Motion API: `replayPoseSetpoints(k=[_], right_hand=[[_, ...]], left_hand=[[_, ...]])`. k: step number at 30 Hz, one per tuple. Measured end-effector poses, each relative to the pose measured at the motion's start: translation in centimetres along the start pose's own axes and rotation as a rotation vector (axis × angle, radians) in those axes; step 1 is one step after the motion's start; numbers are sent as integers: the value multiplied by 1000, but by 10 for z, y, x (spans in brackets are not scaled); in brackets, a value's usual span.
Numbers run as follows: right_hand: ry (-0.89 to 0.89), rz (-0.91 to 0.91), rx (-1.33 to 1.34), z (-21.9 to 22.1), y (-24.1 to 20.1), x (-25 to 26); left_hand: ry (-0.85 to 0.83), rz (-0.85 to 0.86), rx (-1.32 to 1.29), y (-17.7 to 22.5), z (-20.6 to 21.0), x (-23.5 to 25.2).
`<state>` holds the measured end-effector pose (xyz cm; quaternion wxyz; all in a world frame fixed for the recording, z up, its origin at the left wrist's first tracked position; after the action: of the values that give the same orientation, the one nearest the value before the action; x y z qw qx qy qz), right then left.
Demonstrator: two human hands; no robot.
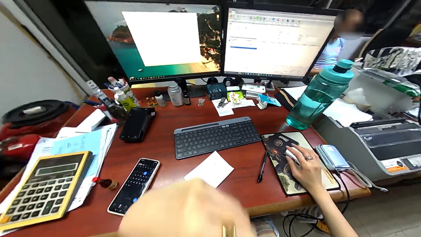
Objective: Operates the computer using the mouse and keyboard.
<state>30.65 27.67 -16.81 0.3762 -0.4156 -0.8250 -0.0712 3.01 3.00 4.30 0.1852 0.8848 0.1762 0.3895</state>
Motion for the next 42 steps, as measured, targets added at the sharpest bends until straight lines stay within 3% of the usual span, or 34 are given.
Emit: replayPoseSetpoints(k=[2,4,7,10,16,28,37,42], right_hand=[[20,-22,109,11,-36,15],[-15,-41,233,27,-77,33],[-199,-99,355,64,-141,61],[-358,-154,374,108,-195,77],[-531,-114,268,172,-241,88],[-464,-63,184,170,-234,94],[-475,7,274,158,-212,101],[-534,22,280,167,-209,98]], left_hand=[[104,-85,276,-55,-24,-9],[295,-335,557,-118,-48,-37],[544,-714,706,-202,-61,-114],[641,-921,829,-247,-51,-174],[641,-877,915,-260,-40,-180],[588,-844,934,-267,-40,-178],[877,-1116,720,-269,-51,-208],[958,-1177,595,-273,-50,-214]])
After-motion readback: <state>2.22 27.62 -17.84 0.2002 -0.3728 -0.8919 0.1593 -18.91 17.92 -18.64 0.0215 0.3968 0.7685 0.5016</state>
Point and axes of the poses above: each hand's wrist, its own x-axis towards the middle knuckle, its own z-axis out of the palm, y = z × x, the point moved 8 cm from there along x, towards the middle knuckle, and after that the axes turned 5 degrees about z, right-handed, at the moved point
